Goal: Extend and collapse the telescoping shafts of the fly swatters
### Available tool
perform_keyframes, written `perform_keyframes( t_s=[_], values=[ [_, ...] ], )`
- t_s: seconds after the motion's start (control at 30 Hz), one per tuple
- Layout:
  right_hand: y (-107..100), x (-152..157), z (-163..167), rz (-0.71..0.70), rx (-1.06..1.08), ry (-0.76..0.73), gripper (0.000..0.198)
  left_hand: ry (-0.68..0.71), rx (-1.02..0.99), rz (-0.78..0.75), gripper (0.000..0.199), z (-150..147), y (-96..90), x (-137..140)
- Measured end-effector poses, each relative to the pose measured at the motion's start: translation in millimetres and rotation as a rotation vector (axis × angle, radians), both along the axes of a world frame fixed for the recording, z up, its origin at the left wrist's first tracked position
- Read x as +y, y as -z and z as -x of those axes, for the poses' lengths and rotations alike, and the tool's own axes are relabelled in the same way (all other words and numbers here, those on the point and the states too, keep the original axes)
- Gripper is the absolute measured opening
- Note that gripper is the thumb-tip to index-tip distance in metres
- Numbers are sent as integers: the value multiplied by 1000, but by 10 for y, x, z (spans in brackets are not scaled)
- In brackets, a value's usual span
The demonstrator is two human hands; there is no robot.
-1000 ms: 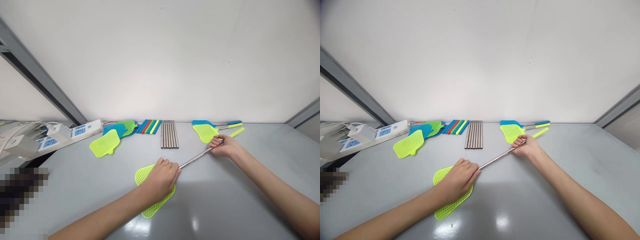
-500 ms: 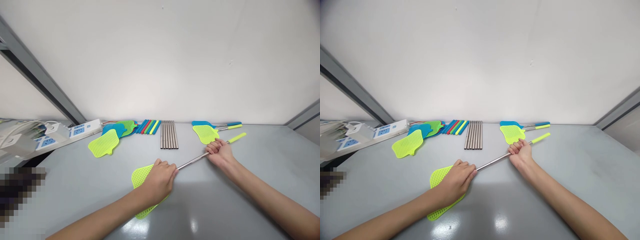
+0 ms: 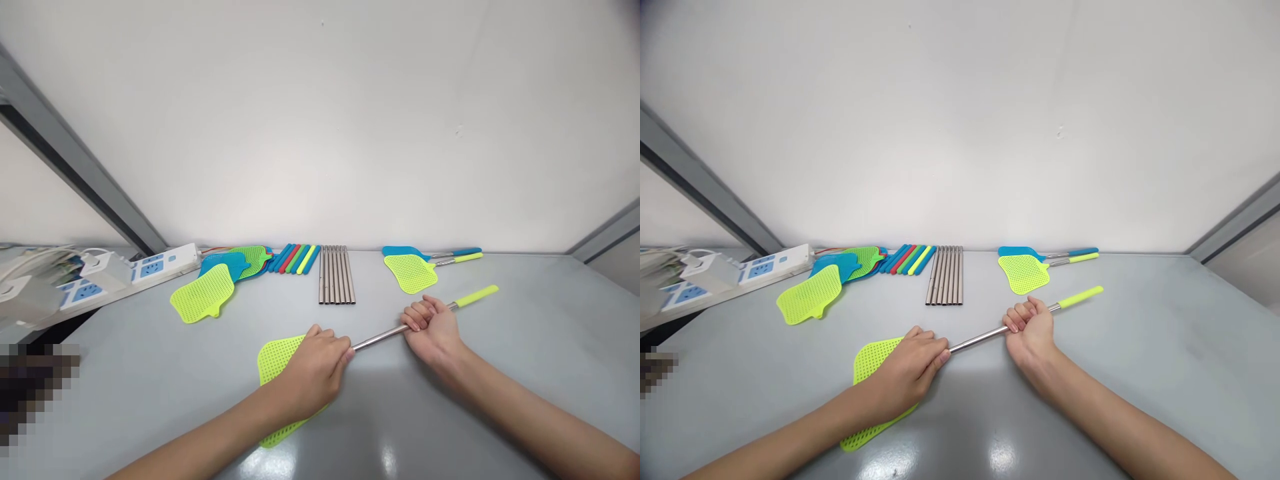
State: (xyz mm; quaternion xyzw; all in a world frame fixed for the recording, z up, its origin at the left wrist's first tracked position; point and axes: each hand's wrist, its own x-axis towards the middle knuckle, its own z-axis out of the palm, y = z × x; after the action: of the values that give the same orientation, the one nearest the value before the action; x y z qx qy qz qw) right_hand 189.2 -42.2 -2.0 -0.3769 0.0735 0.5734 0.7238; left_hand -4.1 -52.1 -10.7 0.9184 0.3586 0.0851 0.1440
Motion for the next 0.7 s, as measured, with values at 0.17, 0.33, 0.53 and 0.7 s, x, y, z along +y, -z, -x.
perform_keyframes(
  t_s=[0.17, 0.33, 0.53, 0.7],
  values=[
    [16, -54, 64, 12, 43, 17, 31, 20, -8, 26, 30, 51, -6, 19],
    [25, -78, 82, 16, 69, 24, 31, 31, -16, 50, 29, 73, -9, 32],
    [17, -67, 38, 47, 69, -57, 31, -4, 0, 20, 29, 41, 0, -15],
    [52, -57, 9, 21, 94, -81, 31, -19, 1, -8, 30, 32, 10, -37]
  ],
)
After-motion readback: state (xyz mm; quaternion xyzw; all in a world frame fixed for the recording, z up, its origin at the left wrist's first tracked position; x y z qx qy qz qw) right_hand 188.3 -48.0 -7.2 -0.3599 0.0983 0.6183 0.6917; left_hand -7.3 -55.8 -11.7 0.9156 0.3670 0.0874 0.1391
